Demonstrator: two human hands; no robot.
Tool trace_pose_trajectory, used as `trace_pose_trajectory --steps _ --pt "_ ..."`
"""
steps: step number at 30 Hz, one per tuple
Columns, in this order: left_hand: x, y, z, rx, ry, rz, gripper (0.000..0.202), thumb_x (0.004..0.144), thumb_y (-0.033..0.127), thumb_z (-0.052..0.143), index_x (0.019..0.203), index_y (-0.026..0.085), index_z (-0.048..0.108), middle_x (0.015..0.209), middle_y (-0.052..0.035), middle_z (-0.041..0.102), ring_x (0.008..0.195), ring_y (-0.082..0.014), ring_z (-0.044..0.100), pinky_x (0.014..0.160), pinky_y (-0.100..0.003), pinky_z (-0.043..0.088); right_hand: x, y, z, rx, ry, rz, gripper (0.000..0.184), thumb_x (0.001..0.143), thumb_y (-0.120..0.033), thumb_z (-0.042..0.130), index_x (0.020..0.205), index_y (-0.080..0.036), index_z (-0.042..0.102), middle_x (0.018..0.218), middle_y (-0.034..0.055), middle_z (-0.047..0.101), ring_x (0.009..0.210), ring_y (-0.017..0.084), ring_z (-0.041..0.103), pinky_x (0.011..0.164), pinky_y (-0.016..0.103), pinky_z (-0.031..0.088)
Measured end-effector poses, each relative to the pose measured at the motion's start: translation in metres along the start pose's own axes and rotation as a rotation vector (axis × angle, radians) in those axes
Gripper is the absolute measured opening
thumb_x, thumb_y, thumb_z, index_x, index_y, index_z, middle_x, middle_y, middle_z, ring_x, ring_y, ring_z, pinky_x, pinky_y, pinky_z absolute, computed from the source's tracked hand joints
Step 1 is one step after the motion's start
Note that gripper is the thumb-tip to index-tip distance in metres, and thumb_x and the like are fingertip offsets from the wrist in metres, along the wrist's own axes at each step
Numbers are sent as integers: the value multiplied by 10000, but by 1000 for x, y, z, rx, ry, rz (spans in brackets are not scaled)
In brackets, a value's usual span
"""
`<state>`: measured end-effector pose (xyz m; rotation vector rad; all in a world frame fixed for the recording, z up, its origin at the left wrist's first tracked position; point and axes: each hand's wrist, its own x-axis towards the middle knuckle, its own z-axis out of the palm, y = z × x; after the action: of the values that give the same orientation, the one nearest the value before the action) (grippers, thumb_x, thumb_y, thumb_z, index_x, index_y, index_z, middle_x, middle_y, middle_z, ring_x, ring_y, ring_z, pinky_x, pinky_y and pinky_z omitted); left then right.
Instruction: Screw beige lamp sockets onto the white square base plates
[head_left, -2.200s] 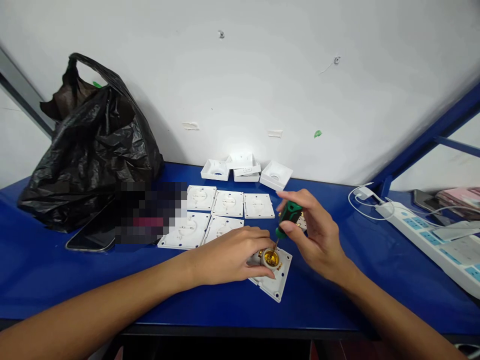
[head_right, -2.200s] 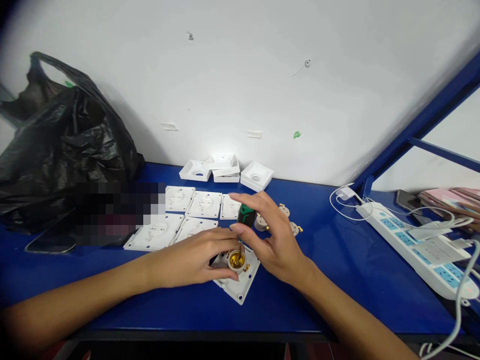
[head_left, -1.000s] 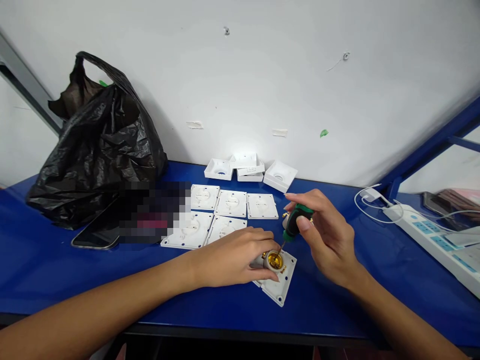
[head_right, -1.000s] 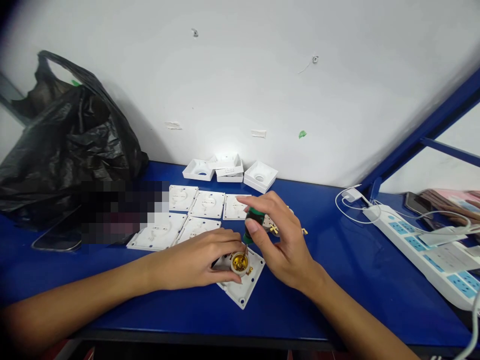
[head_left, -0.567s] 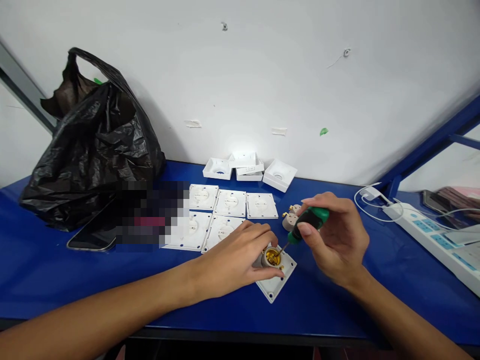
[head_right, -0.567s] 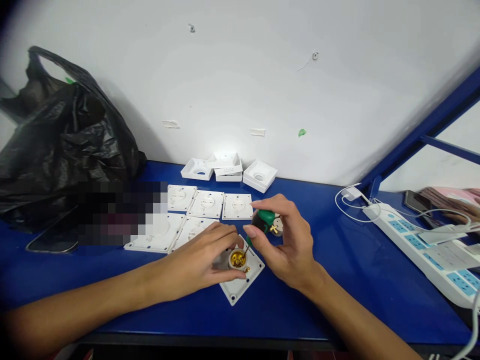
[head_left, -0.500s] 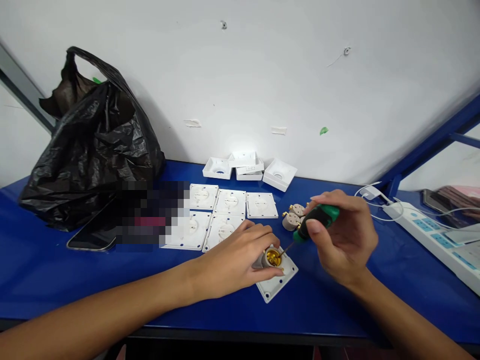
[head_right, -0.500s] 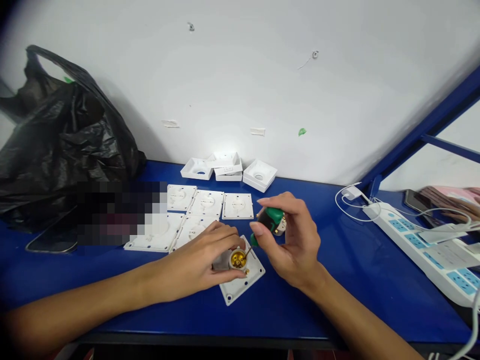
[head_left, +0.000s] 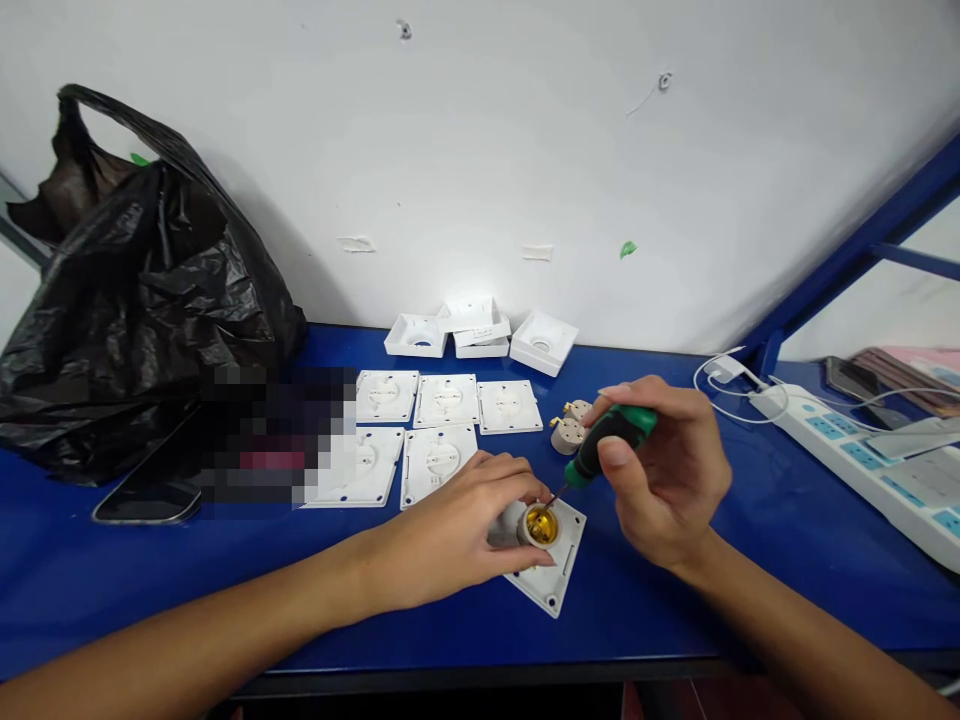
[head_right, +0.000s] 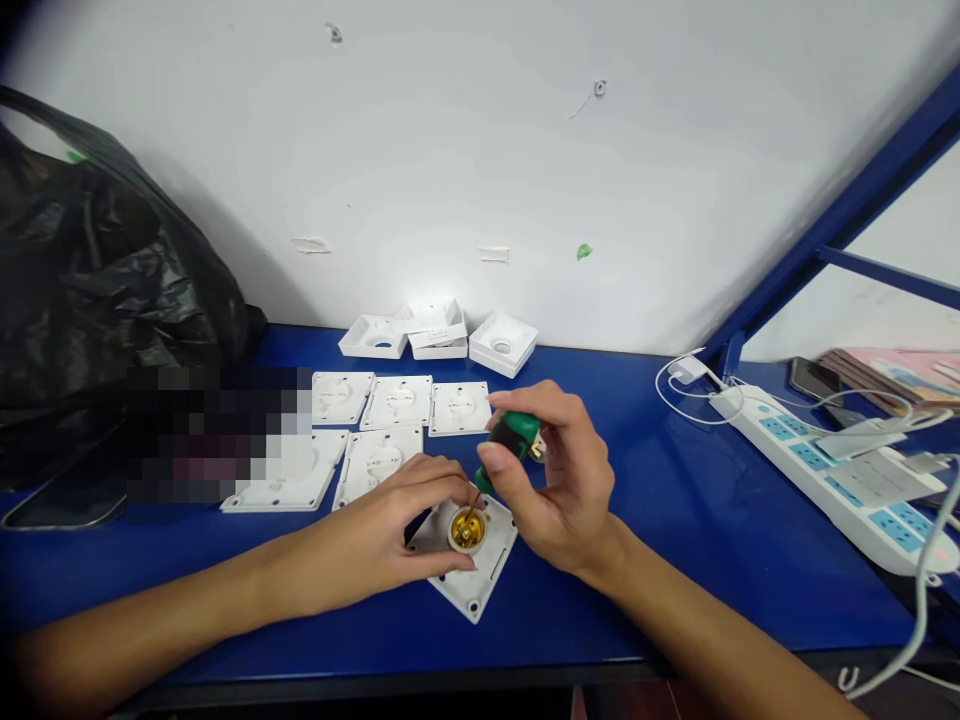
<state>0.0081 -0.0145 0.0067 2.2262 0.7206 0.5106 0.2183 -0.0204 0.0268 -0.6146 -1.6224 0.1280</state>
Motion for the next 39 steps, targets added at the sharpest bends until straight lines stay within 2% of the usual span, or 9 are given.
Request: trace_pose_trajectory --steps 6,10,14,20,23,26,31,35,39 --pt "-1 -2 2 28 -2 -13 313 943 360 854 1182 251 685 1189 -36 691 1086 -267 629 971 -399 520 -8 4 2 71 -130 6 368 1007 -218 695 1364 -285 638 1029 47 720 828 212 672 697 400 572" --pt "-1 -4 2 33 -9 1 338 946 379 846 1218 257 687 1194 -42 699 1086 -271 647 978 -406 526 -7 3 2 61 -71 11 319 1006 -229 701 1318 -279 660 1004 43 715 810 206 659 680 393 559" --pt "-1 -4 1 18 3 7 352 946 352 849 1239 251 682 1188 -44 703 1058 -263 664 943 -388 537 -8 1 5 50 -78 66 296 1005 -235 698 1292 -287 648 936 21 682 784 200 641 666 384 539" --pt "1 -6 1 -5 -19 30 316 969 382 812 1222 246 679 1128 -38 699 944 -227 678 837 -338 536 -11 1 8 -116 38 9 370 909 -217 821 1233 -309 667 909 -6 661 708 174 572 648 379 500" --pt "2 -8 1 19 -2 37 279 958 417 817 1116 231 681 1010 -17 671 845 -202 651 762 -316 517 -10 -2 5 -47 -108 -4 436 970 -230 750 1385 -301 635 932 20 699 763 201 622 642 376 532" --pt "2 -7 1 -13 0 54 264 949 402 829 1066 233 663 974 -6 657 845 -200 650 757 -310 519 -9 -6 2 19 -288 25 530 1032 -220 650 1545 -295 542 1070 63 750 882 233 691 730 413 588" --pt "3 -3 -1 -46 -30 4 225 967 342 818 1105 230 680 1096 -30 688 979 -235 679 832 -335 540 -5 -10 0 -1 -231 -43 629 925 -150 802 1487 -344 596 914 12 720 782 217 628 643 369 566" --pt "3 -3 -1 -85 -16 54 240 932 288 853 1081 235 672 1132 -24 698 1001 -233 681 874 -337 538 -1 -10 1 117 -406 37 543 1016 -161 661 1530 -297 550 1087 63 724 938 236 670 779 422 603" --pt "3 -4 -1 -47 -15 47 243 937 331 859 1051 232 670 1094 -18 685 980 -230 674 851 -337 529 -2 -7 1 71 -265 19 543 932 -118 773 1408 -324 613 936 12 692 806 212 607 692 382 548"
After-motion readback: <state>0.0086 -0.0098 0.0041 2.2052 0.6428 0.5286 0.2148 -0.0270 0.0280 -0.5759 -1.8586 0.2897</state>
